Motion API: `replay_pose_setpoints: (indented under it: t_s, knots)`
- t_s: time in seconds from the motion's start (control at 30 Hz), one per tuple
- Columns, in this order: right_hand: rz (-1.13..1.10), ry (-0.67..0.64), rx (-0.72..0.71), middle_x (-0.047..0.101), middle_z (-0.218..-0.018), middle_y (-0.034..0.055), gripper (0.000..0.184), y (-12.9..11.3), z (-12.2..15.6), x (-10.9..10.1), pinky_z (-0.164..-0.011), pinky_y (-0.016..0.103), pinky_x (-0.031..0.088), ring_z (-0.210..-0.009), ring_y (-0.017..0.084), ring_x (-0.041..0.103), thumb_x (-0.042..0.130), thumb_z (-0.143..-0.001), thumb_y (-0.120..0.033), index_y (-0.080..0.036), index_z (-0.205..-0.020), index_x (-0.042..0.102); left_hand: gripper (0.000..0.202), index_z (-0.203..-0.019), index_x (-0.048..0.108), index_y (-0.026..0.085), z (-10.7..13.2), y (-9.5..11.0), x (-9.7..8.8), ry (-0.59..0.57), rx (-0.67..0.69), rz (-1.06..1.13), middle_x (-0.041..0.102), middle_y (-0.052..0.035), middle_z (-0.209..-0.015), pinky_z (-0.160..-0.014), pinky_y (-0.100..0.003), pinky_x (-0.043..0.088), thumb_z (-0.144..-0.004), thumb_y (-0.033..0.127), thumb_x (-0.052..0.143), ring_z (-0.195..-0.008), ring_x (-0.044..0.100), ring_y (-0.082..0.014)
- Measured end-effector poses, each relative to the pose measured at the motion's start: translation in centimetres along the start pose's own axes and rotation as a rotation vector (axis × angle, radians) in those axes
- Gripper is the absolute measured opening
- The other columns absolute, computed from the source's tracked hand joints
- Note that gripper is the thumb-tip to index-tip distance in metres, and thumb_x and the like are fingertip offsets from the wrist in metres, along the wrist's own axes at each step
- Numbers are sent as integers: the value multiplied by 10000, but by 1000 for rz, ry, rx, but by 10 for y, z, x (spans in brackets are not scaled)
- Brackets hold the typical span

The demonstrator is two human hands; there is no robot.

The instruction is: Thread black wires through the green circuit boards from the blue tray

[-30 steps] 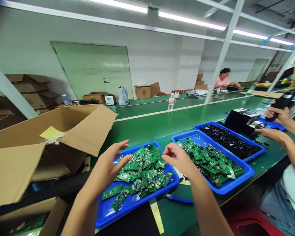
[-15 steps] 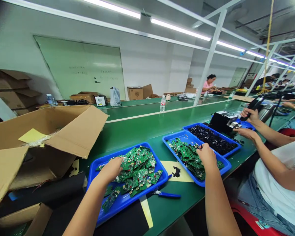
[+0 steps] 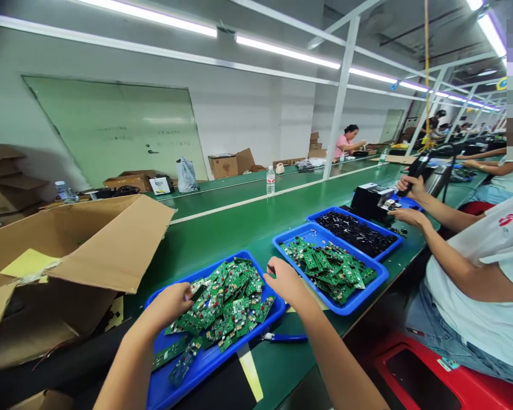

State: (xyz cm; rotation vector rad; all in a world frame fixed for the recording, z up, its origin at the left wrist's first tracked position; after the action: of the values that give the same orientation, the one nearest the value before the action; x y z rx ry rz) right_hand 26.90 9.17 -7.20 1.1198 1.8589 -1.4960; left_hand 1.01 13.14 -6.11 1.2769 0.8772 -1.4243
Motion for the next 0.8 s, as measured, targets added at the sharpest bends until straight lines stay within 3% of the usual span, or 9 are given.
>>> replay_pose_setpoints:
  t_s: [0.1,0.2,0.27,0.43,0.5,0.63,0.8]
  knots:
    - [97,92,171,619,-927,88,102,48,12,-16,-820,376,437,-942,249,577,502,-762,-146,-208,-704,446,119,-715,543,175,8,-4,-18,50,22,8,669,-68,-799,-646,-252,387,-775,107,466,-783,631,-199]
    - [199,161,360,501,-1275,166,70,99,30,-31,-929,573,350,-1234,377,407,492,-792,-145,-196,-757,459,131,-643,486,195,13,-7,-33,94,28,54,640,-50,-706,-621,-254,380,-766,157,458,-714,623,-207]
    - [243,157,426,393,-1409,150,43,120,38,-33,-928,650,319,-1300,416,320,494,-816,-164,-192,-792,473,135,-616,461,205,14,-9,-37,107,25,112,621,-36,-663,-615,-256,382,-749,196,480,-684,617,-210]
    - [284,87,435,352,-1467,95,66,133,31,-26,-930,639,371,-1300,393,353,493,-867,-162,-184,-841,549,137,-588,443,213,15,-5,-37,112,50,181,598,-12,-624,-598,-251,371,-715,227,491,-644,594,-198]
    - [289,76,439,401,-1425,111,90,134,22,-26,-928,588,411,-1261,352,414,526,-878,-184,-172,-941,589,131,-598,442,213,15,-4,-36,107,53,172,595,-9,-632,-598,-249,370,-720,229,485,-646,591,-193]
    - [285,67,473,542,-1241,91,319,140,2,-32,-876,447,490,-1066,228,565,561,-899,-299,-163,-1187,543,137,-614,432,214,16,-1,-34,84,61,143,595,-16,-663,-617,-255,383,-744,243,465,-673,598,-195]
    - [257,62,555,573,-1179,86,321,150,-13,-37,-826,419,514,-994,210,596,553,-904,-313,-156,-1184,541,134,-604,433,218,16,-1,-37,98,68,170,594,-8,-645,-611,-253,389,-728,251,469,-657,595,-193]
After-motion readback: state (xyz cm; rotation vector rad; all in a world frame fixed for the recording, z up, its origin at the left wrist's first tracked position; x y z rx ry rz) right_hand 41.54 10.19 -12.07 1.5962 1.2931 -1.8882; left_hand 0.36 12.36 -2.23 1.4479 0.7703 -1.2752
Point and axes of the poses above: each hand's wrist, its own z-axis away from the middle knuckle, its own x-axis out of the palm, y = z × x, the point moved 9 cm from there along -z, towards the middle knuckle
